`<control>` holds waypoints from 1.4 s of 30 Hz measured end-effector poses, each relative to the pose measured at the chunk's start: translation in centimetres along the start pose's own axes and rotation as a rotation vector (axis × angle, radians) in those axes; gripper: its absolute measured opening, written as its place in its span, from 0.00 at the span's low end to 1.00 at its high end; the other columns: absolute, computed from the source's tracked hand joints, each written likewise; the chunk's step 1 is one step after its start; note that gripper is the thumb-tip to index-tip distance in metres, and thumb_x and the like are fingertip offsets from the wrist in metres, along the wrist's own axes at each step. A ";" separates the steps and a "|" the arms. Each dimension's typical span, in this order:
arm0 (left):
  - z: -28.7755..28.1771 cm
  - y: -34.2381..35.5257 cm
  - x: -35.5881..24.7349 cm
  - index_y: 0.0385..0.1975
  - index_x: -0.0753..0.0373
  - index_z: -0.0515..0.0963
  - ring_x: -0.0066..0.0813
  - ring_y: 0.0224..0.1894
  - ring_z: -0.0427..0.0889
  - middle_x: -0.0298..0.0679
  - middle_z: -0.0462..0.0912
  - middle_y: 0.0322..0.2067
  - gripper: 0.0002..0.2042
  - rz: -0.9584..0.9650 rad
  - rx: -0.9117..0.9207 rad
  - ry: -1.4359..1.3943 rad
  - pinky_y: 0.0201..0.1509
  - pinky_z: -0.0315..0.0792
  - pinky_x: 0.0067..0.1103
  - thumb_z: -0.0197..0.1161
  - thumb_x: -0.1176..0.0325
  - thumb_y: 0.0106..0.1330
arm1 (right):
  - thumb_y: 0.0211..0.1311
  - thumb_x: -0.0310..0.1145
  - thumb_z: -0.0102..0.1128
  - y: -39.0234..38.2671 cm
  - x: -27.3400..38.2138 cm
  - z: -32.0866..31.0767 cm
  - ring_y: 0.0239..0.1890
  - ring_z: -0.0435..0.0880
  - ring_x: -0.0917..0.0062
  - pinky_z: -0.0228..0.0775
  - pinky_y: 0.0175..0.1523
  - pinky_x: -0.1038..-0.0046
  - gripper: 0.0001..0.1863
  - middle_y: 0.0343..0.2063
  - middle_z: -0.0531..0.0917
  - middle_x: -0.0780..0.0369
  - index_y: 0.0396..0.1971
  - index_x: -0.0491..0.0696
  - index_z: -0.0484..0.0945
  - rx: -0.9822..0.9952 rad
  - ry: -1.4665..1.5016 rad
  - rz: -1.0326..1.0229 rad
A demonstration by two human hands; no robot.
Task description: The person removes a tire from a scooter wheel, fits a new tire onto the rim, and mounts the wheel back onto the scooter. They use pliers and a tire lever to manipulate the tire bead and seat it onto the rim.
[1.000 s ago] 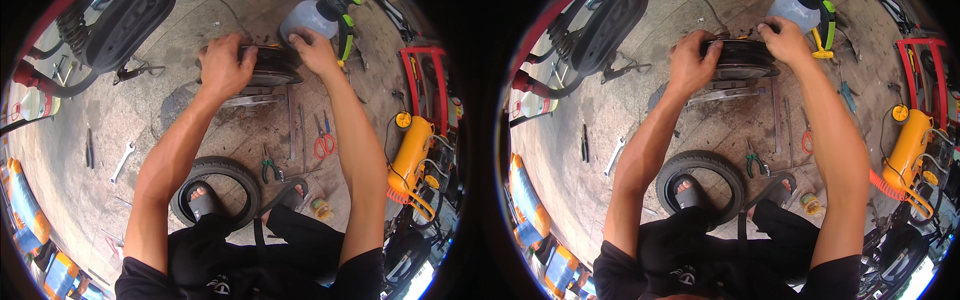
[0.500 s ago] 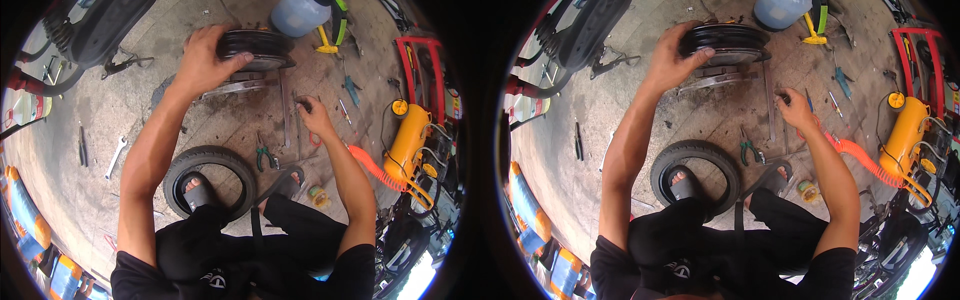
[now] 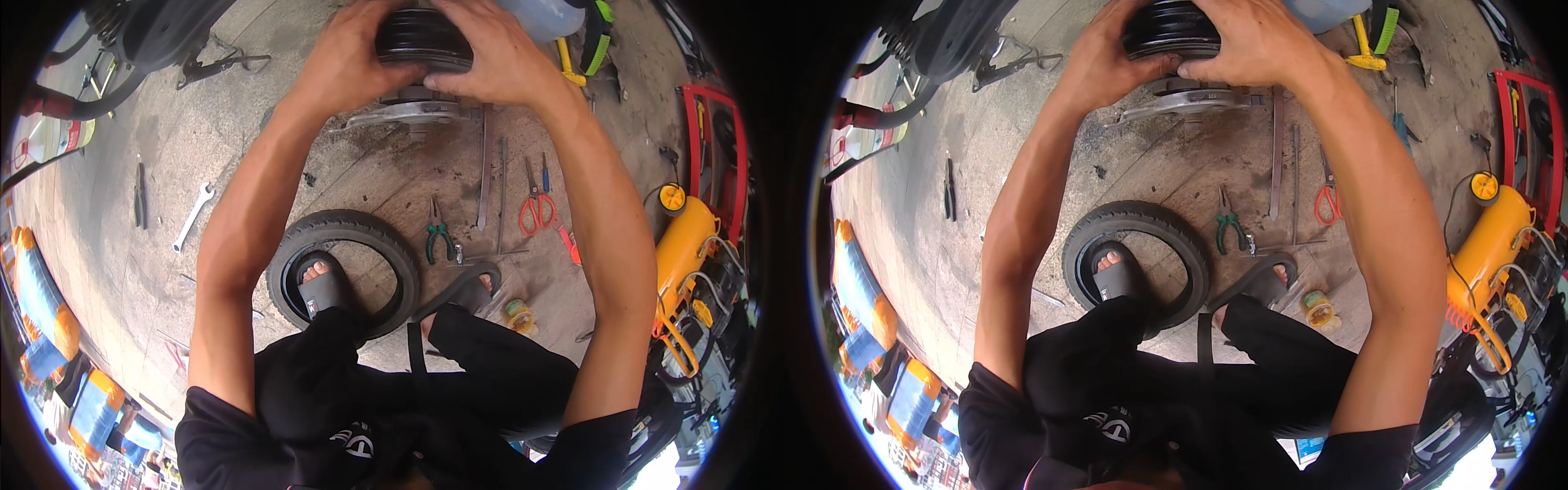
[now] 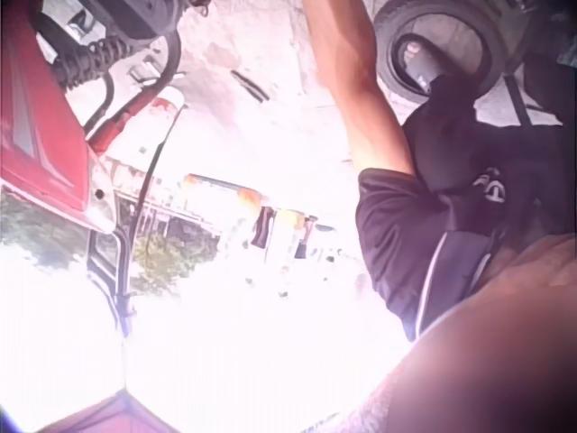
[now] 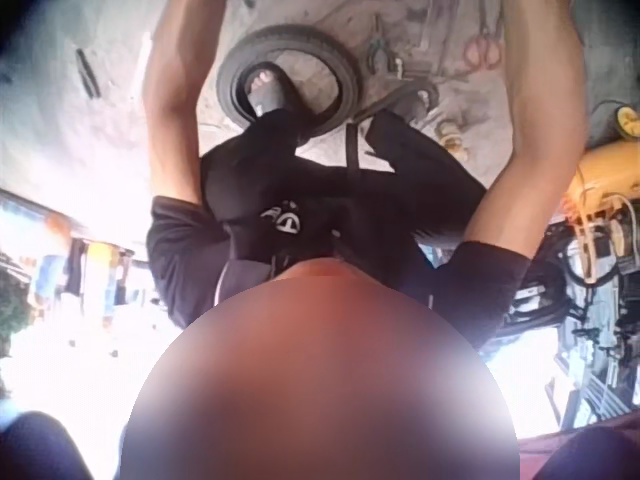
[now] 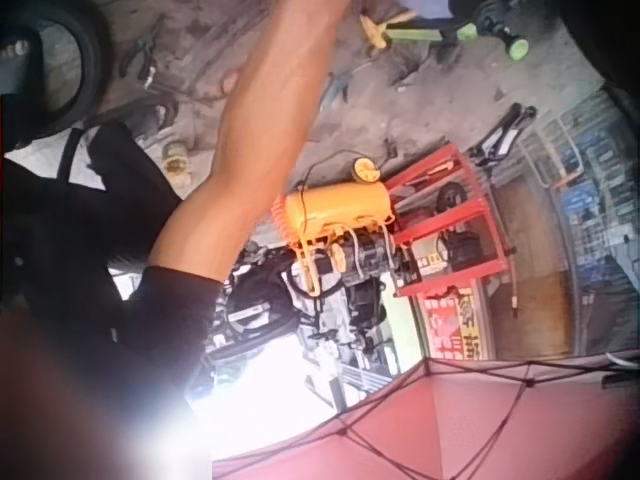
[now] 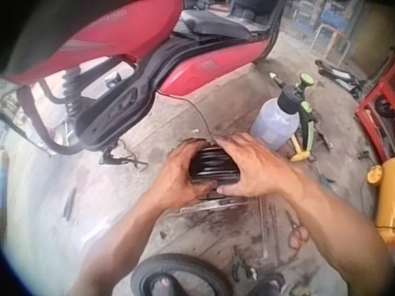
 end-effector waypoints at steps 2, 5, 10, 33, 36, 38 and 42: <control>-0.7 -1.3 1.6 0.62 0.65 0.68 0.47 0.62 0.74 0.52 0.77 0.55 0.37 -0.044 -0.117 -0.007 0.66 0.67 0.35 0.76 0.63 0.50 | 0.42 0.42 0.76 2.2 0.2 0.9 0.49 0.81 0.52 0.73 0.55 0.58 0.34 0.43 0.82 0.48 0.50 0.43 0.73 0.115 0.143 -0.033; -3.3 -6.1 4.7 0.60 0.68 0.70 0.42 0.50 0.82 0.49 0.81 0.49 0.34 -0.087 -0.376 0.137 0.54 0.76 0.33 0.75 0.64 0.53 | 0.43 0.39 0.76 2.8 0.2 1.4 0.45 0.81 0.52 0.73 0.52 0.57 0.30 0.39 0.81 0.47 0.45 0.42 0.74 0.148 0.157 0.051; -8.7 -25.6 3.6 0.65 0.71 0.67 0.46 0.62 0.74 0.55 0.74 0.60 0.35 -1.062 -0.401 -0.136 0.63 0.69 0.33 0.70 0.56 0.63 | 0.45 0.39 0.73 1.8 0.8 1.8 0.45 0.79 0.49 0.71 0.50 0.54 0.27 0.39 0.80 0.47 0.41 0.41 0.72 0.078 0.118 0.154; 13.7 -61.1 -6.5 0.65 0.74 0.60 0.45 0.55 0.77 0.51 0.74 0.57 0.50 -1.951 -0.928 -0.843 0.60 0.72 0.34 0.80 0.49 0.48 | 0.46 0.39 0.71 2.6 6.1 3.9 0.49 0.78 0.48 0.72 0.53 0.54 0.29 0.44 0.78 0.47 0.48 0.44 0.70 0.076 -0.183 0.044; 13.6 -61.3 -5.9 0.64 0.74 0.63 0.46 0.56 0.78 0.53 0.76 0.56 0.49 -2.116 -0.890 -0.676 0.60 0.73 0.36 0.81 0.54 0.45 | 0.48 0.39 0.70 2.4 4.7 3.9 0.49 0.77 0.47 0.71 0.52 0.54 0.29 0.43 0.78 0.46 0.48 0.42 0.70 0.110 -0.171 0.120; 13.0 -60.8 -5.4 0.62 0.74 0.64 0.47 0.55 0.79 0.53 0.77 0.55 0.47 -2.162 -0.783 -0.576 0.58 0.75 0.37 0.81 0.58 0.44 | 0.54 0.52 0.70 2.7 3.5 4.5 0.52 0.81 0.53 0.73 0.56 0.58 0.33 0.48 0.82 0.49 0.53 0.45 0.75 0.188 -0.335 0.180; 11.4 -57.9 -5.1 0.62 0.72 0.64 0.47 0.53 0.80 0.53 0.78 0.53 0.44 -2.195 -0.625 -0.439 0.56 0.76 0.40 0.79 0.65 0.43 | 0.55 0.58 0.66 2.5 2.7 5.3 0.49 0.81 0.50 0.74 0.53 0.56 0.32 0.45 0.83 0.48 0.50 0.48 0.76 0.116 -0.247 0.168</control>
Point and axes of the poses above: each hand's wrist, its own y-axis towards the middle knuckle, its own z-axis out of the palm, x = y × z, the point moved 3 cm from there along y, towards the middle knuckle
